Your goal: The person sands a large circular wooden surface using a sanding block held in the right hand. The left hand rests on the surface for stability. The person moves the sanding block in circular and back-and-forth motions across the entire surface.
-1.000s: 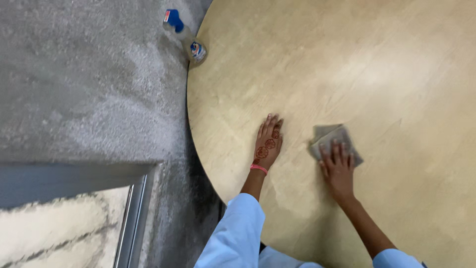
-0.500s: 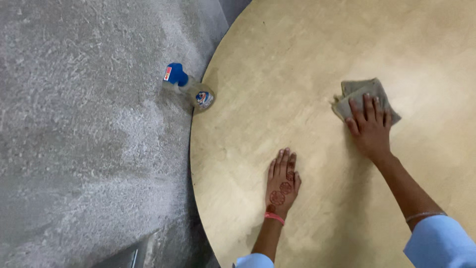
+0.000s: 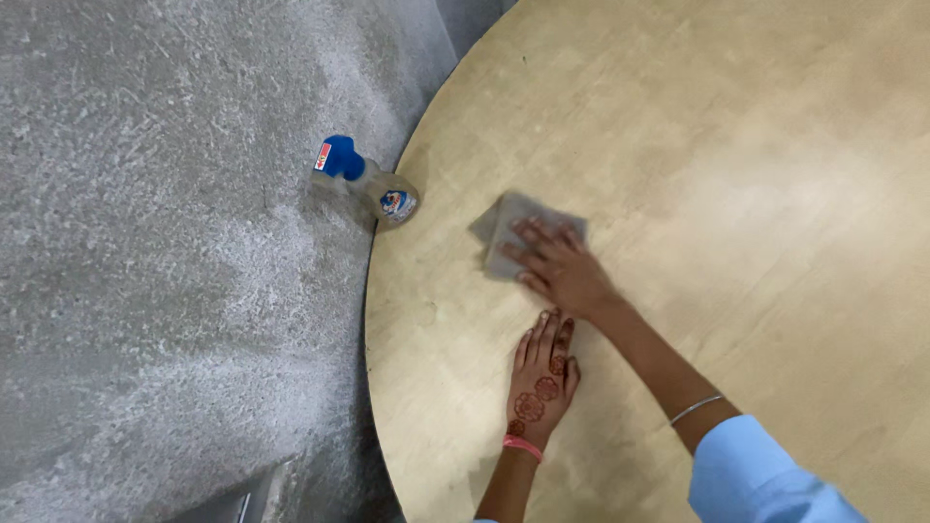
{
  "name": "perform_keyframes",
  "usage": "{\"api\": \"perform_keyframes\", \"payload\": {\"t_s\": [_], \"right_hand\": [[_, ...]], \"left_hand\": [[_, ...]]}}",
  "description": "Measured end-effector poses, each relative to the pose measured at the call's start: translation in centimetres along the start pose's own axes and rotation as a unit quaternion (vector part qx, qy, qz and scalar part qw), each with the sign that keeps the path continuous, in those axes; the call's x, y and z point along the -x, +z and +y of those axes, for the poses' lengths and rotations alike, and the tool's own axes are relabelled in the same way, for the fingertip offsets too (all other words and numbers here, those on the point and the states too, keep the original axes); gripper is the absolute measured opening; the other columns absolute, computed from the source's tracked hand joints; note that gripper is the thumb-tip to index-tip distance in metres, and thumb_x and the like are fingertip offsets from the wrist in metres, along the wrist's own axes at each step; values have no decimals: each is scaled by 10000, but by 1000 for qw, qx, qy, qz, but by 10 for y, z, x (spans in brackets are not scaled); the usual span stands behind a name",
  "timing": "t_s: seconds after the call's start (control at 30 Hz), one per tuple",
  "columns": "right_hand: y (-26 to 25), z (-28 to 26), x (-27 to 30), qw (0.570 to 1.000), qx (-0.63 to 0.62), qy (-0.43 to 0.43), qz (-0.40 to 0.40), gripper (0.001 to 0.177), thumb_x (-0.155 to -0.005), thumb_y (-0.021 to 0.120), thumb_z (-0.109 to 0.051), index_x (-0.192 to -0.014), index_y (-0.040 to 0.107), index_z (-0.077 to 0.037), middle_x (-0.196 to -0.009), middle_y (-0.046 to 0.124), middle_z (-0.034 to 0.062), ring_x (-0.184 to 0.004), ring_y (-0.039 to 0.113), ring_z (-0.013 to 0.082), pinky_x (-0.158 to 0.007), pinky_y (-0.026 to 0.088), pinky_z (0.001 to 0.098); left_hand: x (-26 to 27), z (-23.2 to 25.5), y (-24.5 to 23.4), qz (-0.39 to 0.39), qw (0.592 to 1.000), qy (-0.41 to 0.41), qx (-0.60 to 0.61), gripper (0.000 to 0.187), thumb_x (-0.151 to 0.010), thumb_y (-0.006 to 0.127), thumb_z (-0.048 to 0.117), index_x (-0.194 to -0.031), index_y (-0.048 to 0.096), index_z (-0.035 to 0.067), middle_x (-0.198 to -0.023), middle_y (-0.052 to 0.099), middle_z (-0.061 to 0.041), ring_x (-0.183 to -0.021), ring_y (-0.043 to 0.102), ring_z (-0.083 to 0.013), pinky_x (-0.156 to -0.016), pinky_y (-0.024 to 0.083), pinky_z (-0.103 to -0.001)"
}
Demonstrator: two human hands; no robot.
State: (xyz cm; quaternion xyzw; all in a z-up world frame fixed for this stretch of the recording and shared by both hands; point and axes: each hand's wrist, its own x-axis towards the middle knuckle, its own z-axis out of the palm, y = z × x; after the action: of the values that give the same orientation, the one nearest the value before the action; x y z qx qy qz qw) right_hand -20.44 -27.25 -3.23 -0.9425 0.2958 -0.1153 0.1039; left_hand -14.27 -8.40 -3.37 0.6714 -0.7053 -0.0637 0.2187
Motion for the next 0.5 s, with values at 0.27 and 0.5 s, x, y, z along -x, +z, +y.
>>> {"api": "perform_keyframes", "payload": {"t_s": [0.27,0.5], "right_hand": [[-32,151,198,950,-32,278,140,618,-1076,302,-503,-1644,287,-260,-1740,154,106,-1595,94,316,-1253,49,584],[21,94,237,856,-43,475,198,657,-1081,336,-471,-1668,292,-178,-1755,93,201,-1608,25,415,-1202,9,678]], "left_hand": [[-3,4,-4,-14,1000,-7,-13,555,-1029,471,215,-1561,425,61,-1640,380,-131,-1540,313,-273,-1255,238,-448],[0,3,-1,12,1000,7,-15,553,-1019,481,209,-1554,432,80,-1635,390,-116,-1539,322,-260,-1257,249,-451]]}}
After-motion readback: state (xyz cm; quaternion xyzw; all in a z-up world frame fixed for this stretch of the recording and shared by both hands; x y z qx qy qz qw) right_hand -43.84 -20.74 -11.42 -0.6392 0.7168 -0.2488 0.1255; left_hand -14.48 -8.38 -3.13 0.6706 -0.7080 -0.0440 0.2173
